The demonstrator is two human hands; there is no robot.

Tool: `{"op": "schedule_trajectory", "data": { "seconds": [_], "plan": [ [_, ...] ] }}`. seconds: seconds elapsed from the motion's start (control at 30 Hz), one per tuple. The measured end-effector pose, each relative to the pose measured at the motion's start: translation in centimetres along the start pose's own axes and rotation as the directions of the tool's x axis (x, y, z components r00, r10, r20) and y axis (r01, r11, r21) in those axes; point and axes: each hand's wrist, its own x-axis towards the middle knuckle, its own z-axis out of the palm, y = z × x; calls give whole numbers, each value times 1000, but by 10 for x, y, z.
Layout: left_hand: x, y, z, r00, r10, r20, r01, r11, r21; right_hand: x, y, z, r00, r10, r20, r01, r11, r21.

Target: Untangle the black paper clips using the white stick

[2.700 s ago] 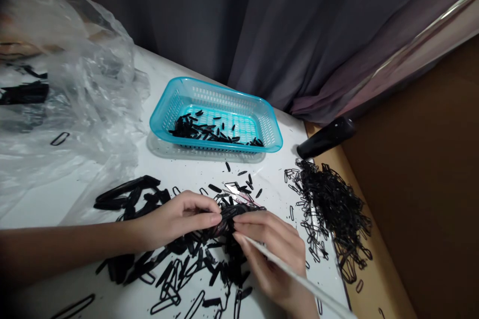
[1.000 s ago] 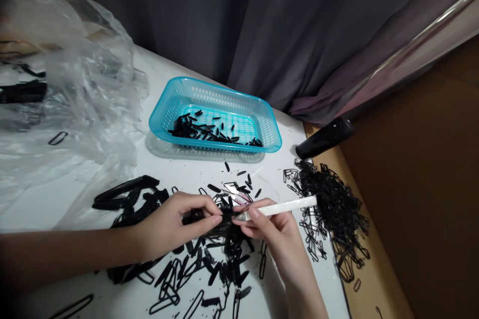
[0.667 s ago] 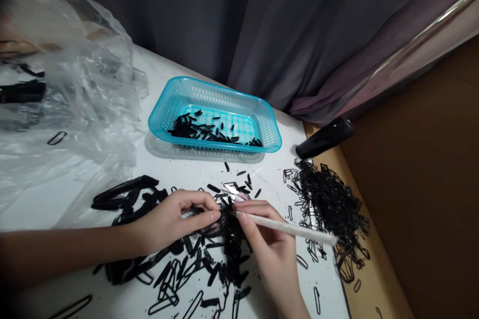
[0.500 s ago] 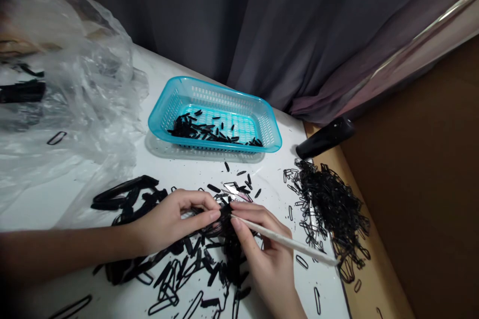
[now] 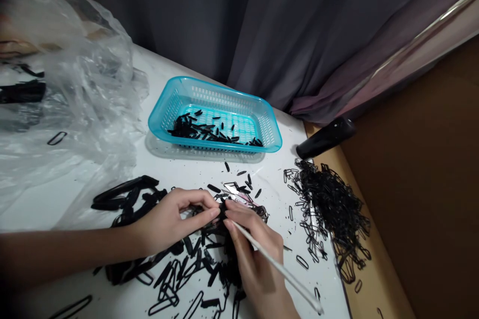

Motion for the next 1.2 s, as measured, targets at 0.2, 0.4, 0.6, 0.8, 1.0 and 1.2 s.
{"op": "schedule_trajectory", "data": {
  "seconds": [0.2,0.4,0.6,0.8,1.0,1.2],
  "plan": [
    [0,1,0,1000,-4,-3,4,1000,-7,-2,3,8,985,-140,-96,129,985,-116],
    [-1,1,1,1000,11,23,-11,999,-30,-5,6,8,985,-142,-101,130,985,-113],
    [1,-1,0,999,22,27,-20,998,-51,-6,5,13,968,99,-232,-76,992,104],
    [-1,-3,-1,999,-2,50,5,999,-54,8,12,-5,813,265,-519,-133,952,277],
    [-1,-1,-1,998,-38,42,42,995,-95,14,17,-17,802,379,-462,-143,872,469],
    [0,-1,-1,997,-56,51,63,985,-160,10,14,-15,862,394,-320,-259,884,390]
  ]
}}
